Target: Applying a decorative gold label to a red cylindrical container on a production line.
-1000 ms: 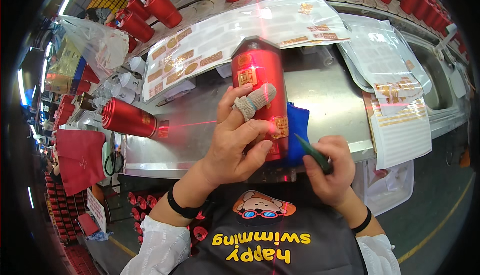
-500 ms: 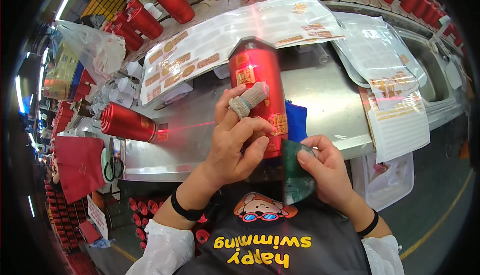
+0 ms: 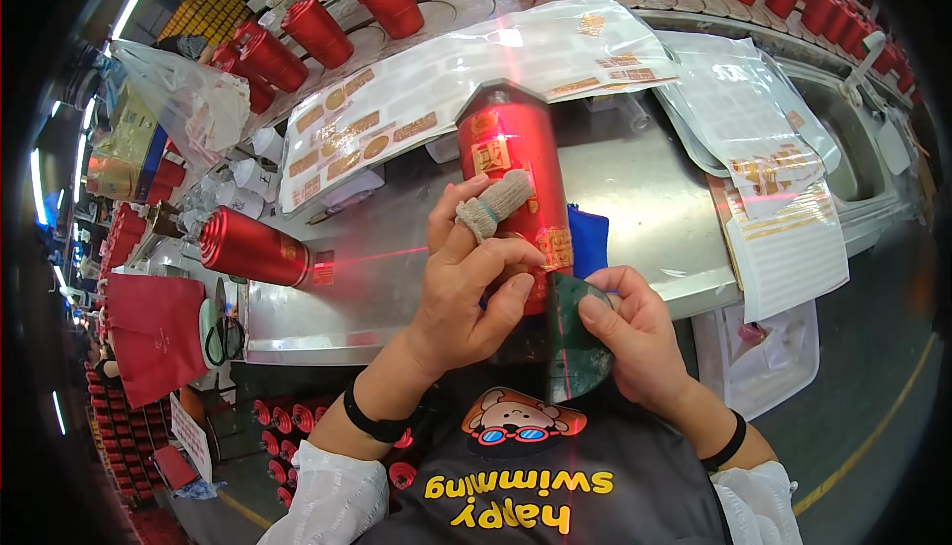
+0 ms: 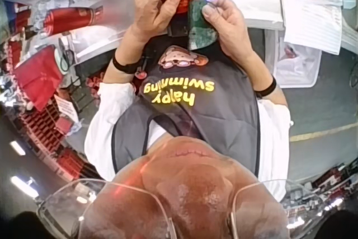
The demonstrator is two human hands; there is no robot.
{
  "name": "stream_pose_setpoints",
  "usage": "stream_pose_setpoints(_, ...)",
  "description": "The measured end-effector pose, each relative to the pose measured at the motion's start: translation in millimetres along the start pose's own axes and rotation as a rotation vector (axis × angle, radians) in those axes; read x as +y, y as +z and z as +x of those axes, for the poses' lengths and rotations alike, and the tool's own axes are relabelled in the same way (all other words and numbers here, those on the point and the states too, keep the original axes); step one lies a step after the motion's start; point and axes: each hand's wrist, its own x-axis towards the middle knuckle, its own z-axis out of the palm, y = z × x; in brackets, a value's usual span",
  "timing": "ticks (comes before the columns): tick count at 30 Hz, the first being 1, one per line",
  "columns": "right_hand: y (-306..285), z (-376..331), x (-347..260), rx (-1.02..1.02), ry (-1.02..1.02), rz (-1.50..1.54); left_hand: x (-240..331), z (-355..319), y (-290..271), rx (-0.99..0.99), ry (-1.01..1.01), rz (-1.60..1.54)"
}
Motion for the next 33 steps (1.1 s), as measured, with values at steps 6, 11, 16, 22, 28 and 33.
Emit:
stream_pose_setpoints(6,-1,1,7,-0.015,0.003,0.038,-1,1,-1,-0.031,0.032,0.044)
stream_pose_setpoints(11,-2,1,9,-0.034,0.006,0.050,-1,3,-1,-0.063,0.044,0.061)
stream_pose_setpoints(16,-3,0,10,-0.040,-0.003,0.074,2,7,-1,-0.086,0.044,0.076)
stream_pose_setpoints(22,-4,-1,12,-0.036,-0.013,0.093,3,11,1,-0.070,0.059,0.049)
stream_pose_setpoints(28,-5,-3,12,-0.031,-0.017,0.121,4,12,1,-0.087,0.070,0.062)
stream_pose_setpoints(33,-10,-5,9,-0.035,0.046,0.077,5,11,-1,-0.139,0.040,0.062)
